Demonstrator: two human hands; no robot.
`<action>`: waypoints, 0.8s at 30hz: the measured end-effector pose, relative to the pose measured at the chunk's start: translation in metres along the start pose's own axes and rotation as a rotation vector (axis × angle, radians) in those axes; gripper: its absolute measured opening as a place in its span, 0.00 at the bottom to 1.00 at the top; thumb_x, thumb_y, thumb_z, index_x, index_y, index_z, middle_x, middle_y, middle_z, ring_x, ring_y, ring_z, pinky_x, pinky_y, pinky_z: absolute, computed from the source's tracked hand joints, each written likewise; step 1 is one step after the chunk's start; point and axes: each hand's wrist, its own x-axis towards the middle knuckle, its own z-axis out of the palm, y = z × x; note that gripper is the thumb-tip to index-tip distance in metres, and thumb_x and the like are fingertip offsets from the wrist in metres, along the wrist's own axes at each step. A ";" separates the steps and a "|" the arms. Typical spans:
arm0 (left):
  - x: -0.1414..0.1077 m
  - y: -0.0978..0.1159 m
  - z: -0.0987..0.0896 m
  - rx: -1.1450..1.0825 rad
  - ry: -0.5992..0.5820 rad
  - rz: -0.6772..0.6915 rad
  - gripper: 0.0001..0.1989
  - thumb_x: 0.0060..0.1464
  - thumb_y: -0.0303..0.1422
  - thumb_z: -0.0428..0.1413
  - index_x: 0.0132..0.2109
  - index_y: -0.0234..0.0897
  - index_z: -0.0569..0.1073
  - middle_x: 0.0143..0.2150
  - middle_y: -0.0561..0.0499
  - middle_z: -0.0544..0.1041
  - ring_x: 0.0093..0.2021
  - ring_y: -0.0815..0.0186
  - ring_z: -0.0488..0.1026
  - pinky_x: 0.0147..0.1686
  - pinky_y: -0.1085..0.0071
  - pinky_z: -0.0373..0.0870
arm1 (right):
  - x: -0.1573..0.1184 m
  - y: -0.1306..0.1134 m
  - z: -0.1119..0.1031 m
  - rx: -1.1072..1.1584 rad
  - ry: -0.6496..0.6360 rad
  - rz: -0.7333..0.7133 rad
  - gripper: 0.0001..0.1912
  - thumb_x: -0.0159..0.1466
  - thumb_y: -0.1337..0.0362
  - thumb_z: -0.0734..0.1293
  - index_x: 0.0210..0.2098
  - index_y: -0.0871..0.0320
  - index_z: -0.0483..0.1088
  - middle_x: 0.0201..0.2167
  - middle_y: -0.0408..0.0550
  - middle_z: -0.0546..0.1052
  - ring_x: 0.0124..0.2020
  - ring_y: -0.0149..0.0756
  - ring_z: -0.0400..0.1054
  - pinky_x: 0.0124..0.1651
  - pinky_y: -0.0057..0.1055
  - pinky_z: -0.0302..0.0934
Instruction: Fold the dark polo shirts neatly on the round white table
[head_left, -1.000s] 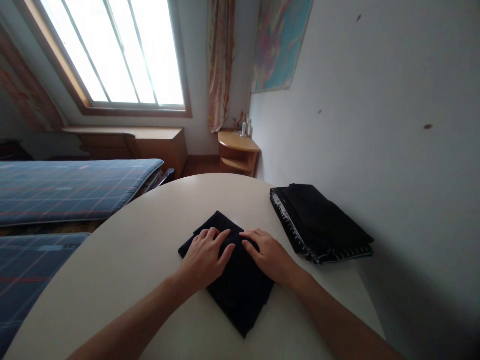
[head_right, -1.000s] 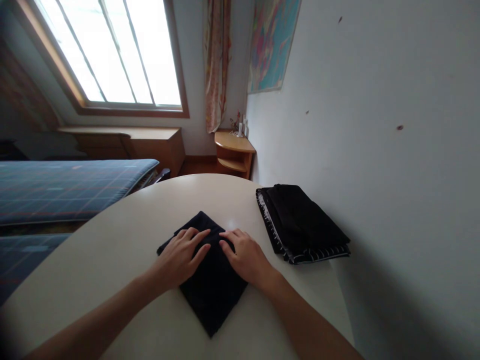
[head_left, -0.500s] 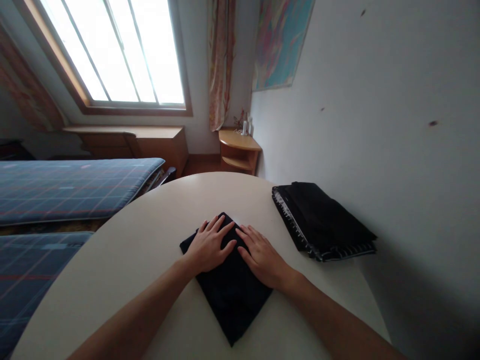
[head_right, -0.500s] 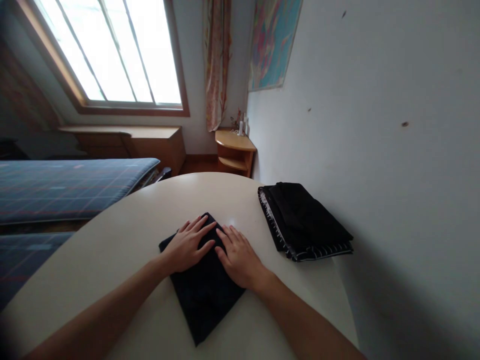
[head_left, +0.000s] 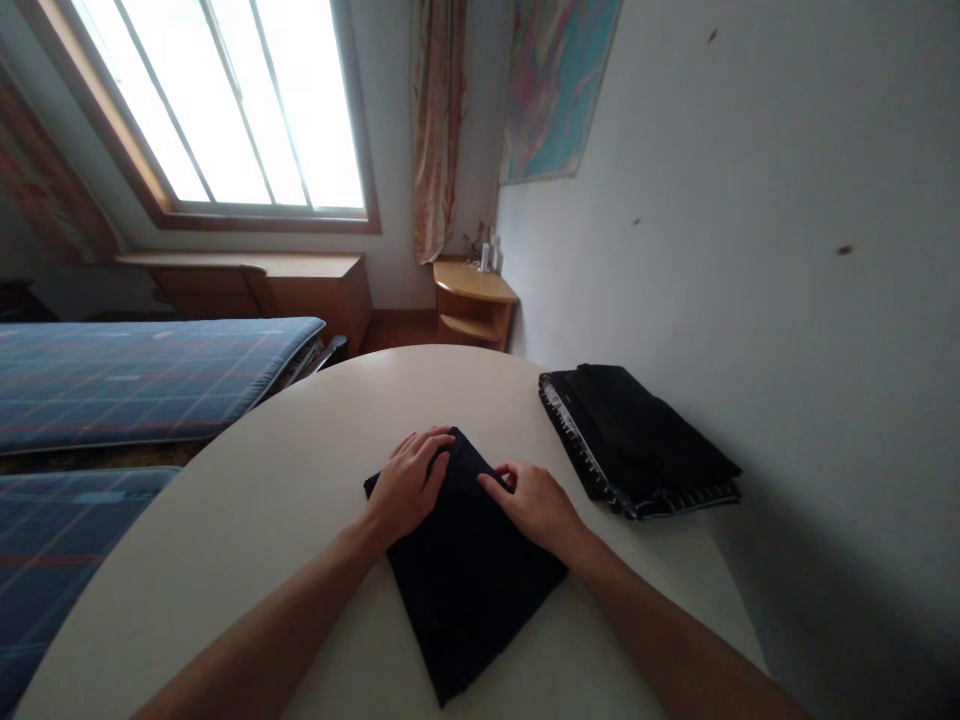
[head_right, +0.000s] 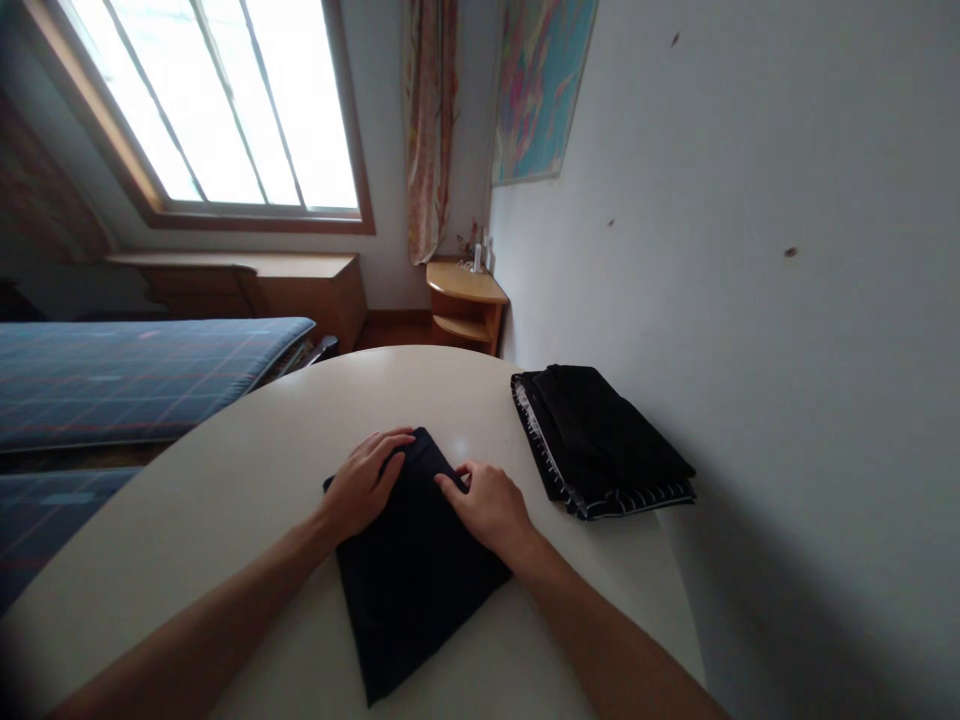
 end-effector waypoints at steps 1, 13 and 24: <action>0.000 0.000 0.000 -0.004 0.028 -0.008 0.15 0.69 0.35 0.44 0.56 0.41 0.70 0.61 0.46 0.73 0.62 0.61 0.68 0.66 0.54 0.59 | 0.000 0.000 0.000 -0.008 -0.006 0.000 0.22 0.65 0.46 0.65 0.43 0.56 0.77 0.34 0.50 0.81 0.36 0.42 0.75 0.36 0.32 0.59; -0.002 -0.011 -0.002 0.239 -0.017 -0.418 0.23 0.65 0.38 0.50 0.62 0.32 0.65 0.57 0.39 0.76 0.61 0.48 0.68 0.59 0.50 0.64 | 0.021 0.033 -0.016 -0.114 0.154 0.105 0.16 0.69 0.55 0.62 0.45 0.60 0.72 0.40 0.55 0.81 0.41 0.44 0.76 0.39 0.32 0.59; -0.005 0.003 -0.001 -0.073 -0.176 -0.452 0.27 0.60 0.34 0.55 0.64 0.37 0.59 0.50 0.43 0.80 0.42 0.58 0.79 0.44 0.61 0.72 | 0.019 0.038 -0.022 -0.134 0.123 0.122 0.17 0.70 0.53 0.60 0.46 0.60 0.71 0.40 0.56 0.80 0.43 0.47 0.76 0.41 0.34 0.62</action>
